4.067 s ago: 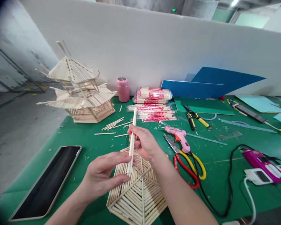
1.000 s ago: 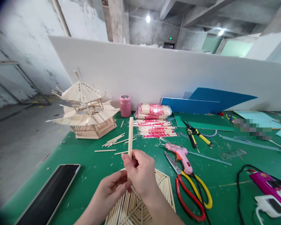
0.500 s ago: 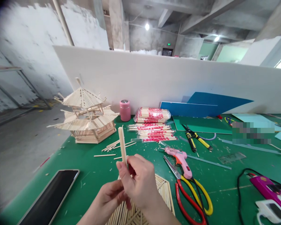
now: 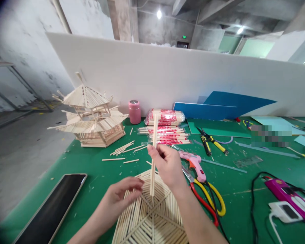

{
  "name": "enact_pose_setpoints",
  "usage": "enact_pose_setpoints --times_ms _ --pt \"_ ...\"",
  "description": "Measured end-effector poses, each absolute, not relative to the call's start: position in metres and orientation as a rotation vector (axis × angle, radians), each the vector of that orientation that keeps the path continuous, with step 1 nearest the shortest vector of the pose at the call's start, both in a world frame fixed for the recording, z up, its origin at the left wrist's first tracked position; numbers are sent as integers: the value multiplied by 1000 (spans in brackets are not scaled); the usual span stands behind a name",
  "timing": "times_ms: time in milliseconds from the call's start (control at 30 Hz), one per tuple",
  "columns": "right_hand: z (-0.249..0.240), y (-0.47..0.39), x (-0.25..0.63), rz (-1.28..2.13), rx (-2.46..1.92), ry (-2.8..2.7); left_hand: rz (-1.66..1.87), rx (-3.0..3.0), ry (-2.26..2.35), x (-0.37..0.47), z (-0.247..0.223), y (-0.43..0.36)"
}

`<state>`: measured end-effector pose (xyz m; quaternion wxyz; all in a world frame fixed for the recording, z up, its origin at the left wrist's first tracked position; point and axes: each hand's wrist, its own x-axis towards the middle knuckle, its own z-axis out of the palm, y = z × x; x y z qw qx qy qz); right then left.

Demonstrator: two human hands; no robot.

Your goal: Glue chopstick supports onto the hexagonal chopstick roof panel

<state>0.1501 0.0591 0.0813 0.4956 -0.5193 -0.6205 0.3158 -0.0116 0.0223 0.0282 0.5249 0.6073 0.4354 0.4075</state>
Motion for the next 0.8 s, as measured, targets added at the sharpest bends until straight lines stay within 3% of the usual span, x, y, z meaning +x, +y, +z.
enact_pose_setpoints --times_ms 133,233,800 --pt "67 59 145 1115 -1240 -1716 1157 1195 1223 -11 43 35" --pt "55 53 132 1242 -1230 -1808 1186 895 1032 -5 51 42" --pt "38 13 143 1141 -1249 -1615 1108 360 774 -11 35 40"
